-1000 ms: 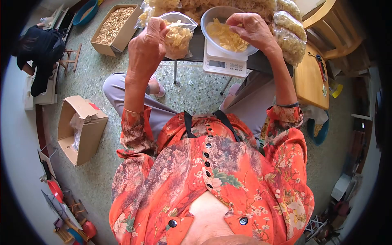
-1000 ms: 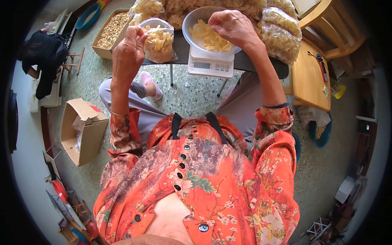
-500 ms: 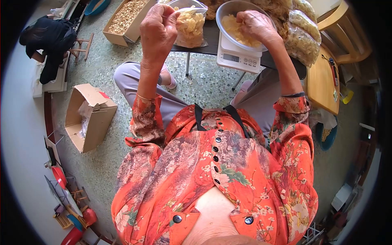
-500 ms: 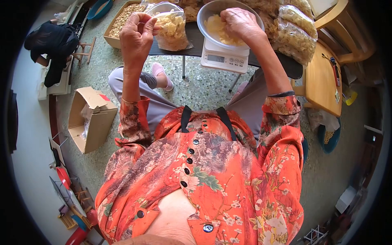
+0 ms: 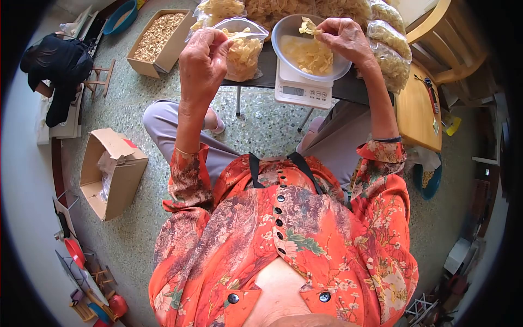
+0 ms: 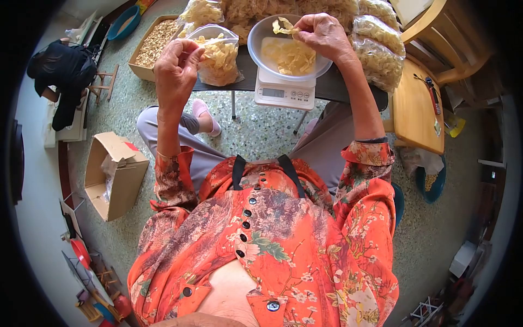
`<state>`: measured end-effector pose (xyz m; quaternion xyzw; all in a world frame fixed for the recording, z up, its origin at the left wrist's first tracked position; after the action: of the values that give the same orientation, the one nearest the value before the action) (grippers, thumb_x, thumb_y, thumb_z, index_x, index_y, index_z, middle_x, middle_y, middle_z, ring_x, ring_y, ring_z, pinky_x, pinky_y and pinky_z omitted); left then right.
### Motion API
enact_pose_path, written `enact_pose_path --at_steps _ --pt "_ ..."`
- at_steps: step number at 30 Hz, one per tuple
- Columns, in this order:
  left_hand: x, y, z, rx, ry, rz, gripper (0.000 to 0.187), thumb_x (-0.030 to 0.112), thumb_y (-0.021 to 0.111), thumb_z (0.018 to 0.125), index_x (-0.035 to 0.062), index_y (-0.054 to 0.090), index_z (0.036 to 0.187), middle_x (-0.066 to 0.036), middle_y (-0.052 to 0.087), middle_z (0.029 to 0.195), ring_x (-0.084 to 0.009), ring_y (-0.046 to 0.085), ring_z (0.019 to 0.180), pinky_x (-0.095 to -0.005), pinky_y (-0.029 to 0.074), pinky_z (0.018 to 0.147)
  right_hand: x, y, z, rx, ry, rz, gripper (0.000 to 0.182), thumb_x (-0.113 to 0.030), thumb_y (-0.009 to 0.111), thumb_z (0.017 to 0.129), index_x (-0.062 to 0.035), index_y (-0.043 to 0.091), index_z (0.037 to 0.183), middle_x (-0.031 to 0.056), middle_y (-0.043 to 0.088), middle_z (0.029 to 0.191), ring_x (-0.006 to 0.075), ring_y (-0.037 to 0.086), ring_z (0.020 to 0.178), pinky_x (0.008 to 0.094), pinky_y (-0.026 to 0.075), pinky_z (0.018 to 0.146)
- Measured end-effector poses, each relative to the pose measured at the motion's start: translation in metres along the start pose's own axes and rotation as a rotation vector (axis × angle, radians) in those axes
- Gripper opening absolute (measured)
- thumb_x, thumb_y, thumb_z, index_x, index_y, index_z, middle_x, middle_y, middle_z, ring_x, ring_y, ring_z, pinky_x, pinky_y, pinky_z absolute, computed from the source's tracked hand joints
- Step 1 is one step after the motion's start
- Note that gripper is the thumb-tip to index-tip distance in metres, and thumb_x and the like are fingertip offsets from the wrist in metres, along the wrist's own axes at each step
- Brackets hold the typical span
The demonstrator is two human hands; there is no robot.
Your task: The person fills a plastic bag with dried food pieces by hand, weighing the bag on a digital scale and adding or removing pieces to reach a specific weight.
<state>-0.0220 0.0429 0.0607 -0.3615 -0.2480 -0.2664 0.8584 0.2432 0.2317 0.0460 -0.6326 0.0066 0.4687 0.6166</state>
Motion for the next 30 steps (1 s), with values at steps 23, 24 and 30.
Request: enact_pose_path --at_steps 23,24,30 --pt "0.006 -0.004 -0.006 -0.032 0.101 0.013 0.011 0.0 0.074 0.088 0.0015 0.071 0.099 -0.013 0.067 0.092 -0.0312 0.069 0.082 -0.0393 0.055 0.073 0.004 0.013 0.002 0.048 -0.063 -0.064 0.021 -0.024 0.076 0.088 -0.0059 0.08 0.099 0.0066 0.072 0.075 0.0124 0.07 0.073 0.0299 0.056 0.069" --pt "0.006 -0.004 -0.005 -0.033 0.099 0.013 0.011 0.0 0.074 0.088 0.0015 0.071 0.099 -0.013 0.067 0.092 -0.0312 0.069 0.082 -0.0393 0.055 0.073 0.003 0.014 0.0 0.041 -0.03 0.021 0.022 -0.024 0.076 0.087 -0.0079 0.08 0.101 0.0078 0.074 0.077 0.0153 0.072 0.076 0.0315 0.056 0.071" --pt "0.002 -0.004 -0.011 -0.044 0.133 0.064 0.009 0.002 0.075 0.093 0.0004 0.075 0.101 -0.007 0.07 0.096 -0.0162 0.07 0.082 -0.029 0.056 0.072 -0.014 0.01 -0.004 -0.032 0.044 0.317 0.014 -0.008 0.068 0.094 -0.0065 0.073 0.107 0.0006 0.069 0.078 0.01 0.067 0.07 0.0268 0.055 0.063"
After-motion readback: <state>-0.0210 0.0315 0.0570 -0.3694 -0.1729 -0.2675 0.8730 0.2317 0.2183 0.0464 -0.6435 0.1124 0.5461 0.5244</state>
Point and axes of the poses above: each hand's wrist, its own z-axis towards the middle knuckle, its own y-axis out of the palm, x = y × z, the point moved 4 cm from there along z, towards the middle knuckle
